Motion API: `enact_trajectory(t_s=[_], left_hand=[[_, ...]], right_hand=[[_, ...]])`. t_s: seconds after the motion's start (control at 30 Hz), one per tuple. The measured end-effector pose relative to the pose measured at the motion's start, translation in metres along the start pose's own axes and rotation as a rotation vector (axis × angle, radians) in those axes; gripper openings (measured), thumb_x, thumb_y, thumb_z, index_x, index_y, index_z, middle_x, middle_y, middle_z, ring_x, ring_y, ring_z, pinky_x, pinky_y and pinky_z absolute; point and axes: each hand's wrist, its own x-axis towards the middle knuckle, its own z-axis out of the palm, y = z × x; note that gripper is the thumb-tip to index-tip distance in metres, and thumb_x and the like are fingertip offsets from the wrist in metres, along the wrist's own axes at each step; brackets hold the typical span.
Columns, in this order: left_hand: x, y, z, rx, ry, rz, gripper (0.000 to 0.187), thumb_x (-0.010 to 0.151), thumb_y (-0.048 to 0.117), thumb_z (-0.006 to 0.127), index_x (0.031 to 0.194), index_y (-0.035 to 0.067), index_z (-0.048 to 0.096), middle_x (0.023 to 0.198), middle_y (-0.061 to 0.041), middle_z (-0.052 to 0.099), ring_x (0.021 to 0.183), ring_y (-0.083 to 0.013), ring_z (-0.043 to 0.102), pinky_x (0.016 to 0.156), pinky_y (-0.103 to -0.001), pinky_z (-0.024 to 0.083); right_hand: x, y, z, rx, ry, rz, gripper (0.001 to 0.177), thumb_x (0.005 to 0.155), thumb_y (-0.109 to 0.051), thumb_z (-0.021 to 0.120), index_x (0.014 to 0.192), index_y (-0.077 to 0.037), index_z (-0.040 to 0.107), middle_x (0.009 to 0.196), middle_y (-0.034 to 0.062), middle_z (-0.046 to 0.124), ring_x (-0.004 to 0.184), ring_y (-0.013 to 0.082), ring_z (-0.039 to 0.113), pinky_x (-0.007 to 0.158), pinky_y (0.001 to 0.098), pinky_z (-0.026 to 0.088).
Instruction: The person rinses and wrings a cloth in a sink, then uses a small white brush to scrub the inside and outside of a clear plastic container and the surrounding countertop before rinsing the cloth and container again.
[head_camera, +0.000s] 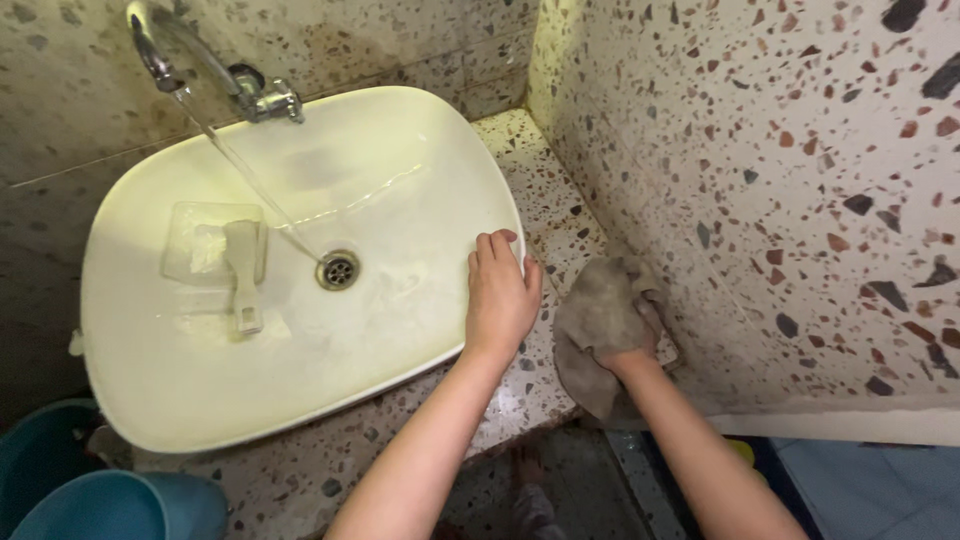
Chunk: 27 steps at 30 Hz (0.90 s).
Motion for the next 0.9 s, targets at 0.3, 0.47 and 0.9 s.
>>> enact_trajectory(t_s=[0.3,0.47,0.9], left_hand=[[-0.004,-0.001,-0.002,-0.01,0.024,0.044,0.034,0.093,0.011,0.061,0.121,-0.006,0.053,0.119,-0.024,0.055,0.11,-0.0427,0.055,0.098,-0.051,0.046],[-0.004,-0.004,-0.002,-0.05,0.06,0.055,0.035,0.092,0.011,0.06,0.122,-0.007,0.053,0.118,-0.024,0.054,0.109,-0.0416,0.055,0.097,-0.051,0.046],[-0.032,-0.061,-0.08,-0.538,0.061,-0.174,0.026,0.096,0.006,0.064,0.122,0.007,0.059,0.107,-0.002,0.059,0.081,-0.0056,0.054,0.067,-0.02,0.053]], right_hand=[[-0.061,0.016,-0.016,-0.112,0.099,0.11,0.059,0.083,-0.036,0.064,0.138,-0.014,0.062,0.134,0.0216,0.065,0.126,0.0387,0.055,0.103,0.048,0.041],[-0.08,0.0,-0.083,-0.169,-0.089,0.119,0.04,0.075,-0.042,0.069,0.111,-0.025,0.069,0.129,0.0066,0.067,0.129,0.0288,0.06,0.115,0.0409,0.045],[-0.04,-0.045,-0.043,-0.189,-0.269,-0.176,0.072,0.071,-0.031,0.08,0.139,-0.017,0.058,0.151,0.0102,0.047,0.147,0.0356,0.033,0.122,0.0628,0.018]])
